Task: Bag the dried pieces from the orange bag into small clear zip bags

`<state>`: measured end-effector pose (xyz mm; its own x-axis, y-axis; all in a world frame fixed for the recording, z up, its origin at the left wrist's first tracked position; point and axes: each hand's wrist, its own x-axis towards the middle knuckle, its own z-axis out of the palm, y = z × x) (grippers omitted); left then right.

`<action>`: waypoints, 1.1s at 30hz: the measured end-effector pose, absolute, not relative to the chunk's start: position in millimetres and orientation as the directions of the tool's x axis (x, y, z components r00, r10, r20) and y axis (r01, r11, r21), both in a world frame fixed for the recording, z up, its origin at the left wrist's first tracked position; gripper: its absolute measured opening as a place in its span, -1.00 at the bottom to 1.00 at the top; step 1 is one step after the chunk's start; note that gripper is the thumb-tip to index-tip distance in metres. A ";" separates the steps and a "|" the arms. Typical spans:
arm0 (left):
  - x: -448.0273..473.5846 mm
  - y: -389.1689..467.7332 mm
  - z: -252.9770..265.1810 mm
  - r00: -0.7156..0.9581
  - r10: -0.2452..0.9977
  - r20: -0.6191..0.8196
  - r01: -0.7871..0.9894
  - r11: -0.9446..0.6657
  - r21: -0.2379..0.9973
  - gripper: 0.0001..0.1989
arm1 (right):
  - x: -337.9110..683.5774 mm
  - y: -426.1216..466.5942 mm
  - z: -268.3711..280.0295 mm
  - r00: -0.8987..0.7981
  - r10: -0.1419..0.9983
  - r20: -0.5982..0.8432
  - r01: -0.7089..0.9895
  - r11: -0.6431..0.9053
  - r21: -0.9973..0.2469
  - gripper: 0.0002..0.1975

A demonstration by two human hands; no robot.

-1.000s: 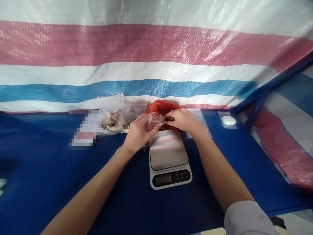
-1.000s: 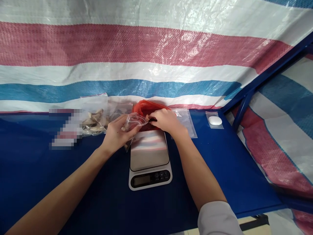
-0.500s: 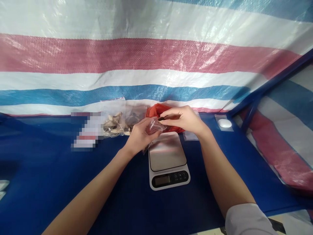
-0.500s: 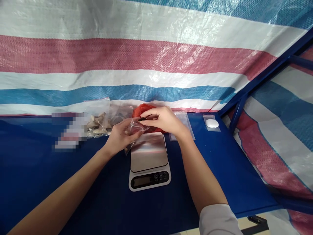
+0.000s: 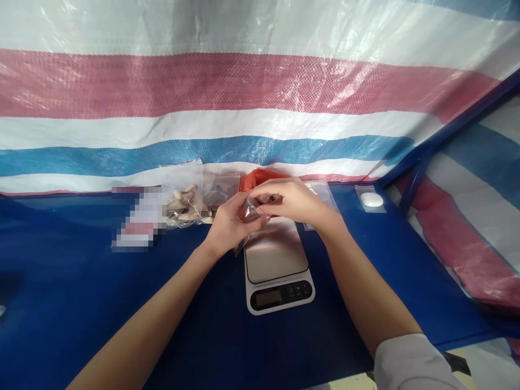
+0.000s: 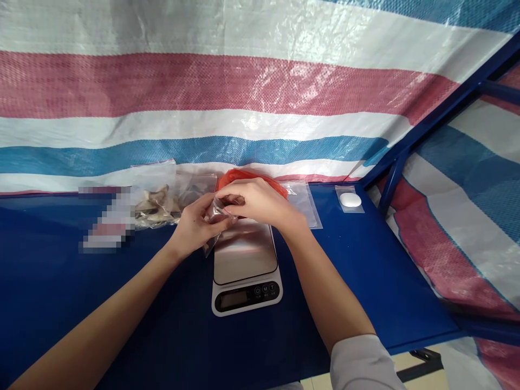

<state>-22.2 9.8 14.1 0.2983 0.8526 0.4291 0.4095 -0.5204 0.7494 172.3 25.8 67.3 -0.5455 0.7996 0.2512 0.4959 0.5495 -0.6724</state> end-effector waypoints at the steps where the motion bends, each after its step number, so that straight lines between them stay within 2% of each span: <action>1: -22.3 10.0 13.7 0.291 0.857 0.425 0.405 -0.513 0.757 -0.61 | 171.8 25.5 67.5 -0.541 0.806 0.240 0.490 0.533 -0.690 -0.72; 8: -24.6 11.5 13.0 0.241 0.890 0.387 0.404 -0.454 0.794 -0.53 | 181.6 29.0 68.8 -0.526 0.812 0.254 0.442 0.516 -0.733 -0.81; 11: -25.4 12.3 13.4 0.215 0.898 0.385 0.402 -0.440 0.803 -0.53 | 194.0 35.0 66.7 -0.462 0.844 0.272 0.491 0.499 -0.714 -0.81; 13: -25.5 12.8 13.4 0.213 0.898 0.384 0.399 -0.439 0.805 -0.57 | 201.9 40.7 61.8 -0.412 0.874 0.258 0.575 0.469 -0.670 -0.81; 17: -25.0 13.0 12.2 0.232 0.897 0.376 0.414 -0.441 0.796 -0.60 | 208.5 51.7 45.7 -0.366 0.915 0.168 0.769 0.399 -0.500 -0.82; 23: -25.1 11.8 13.3 0.251 0.888 0.384 0.386 -0.456 0.802 -0.70 | 199.5 58.4 23.5 -0.400 0.909 0.115 0.854 0.415 -0.313 -0.78; 33: -27.1 11.6 16.0 0.291 0.873 0.391 0.318 -0.473 0.821 -0.75 | 192.1 56.0 19.6 -0.397 0.915 0.070 0.884 0.402 -0.240 -0.84</action>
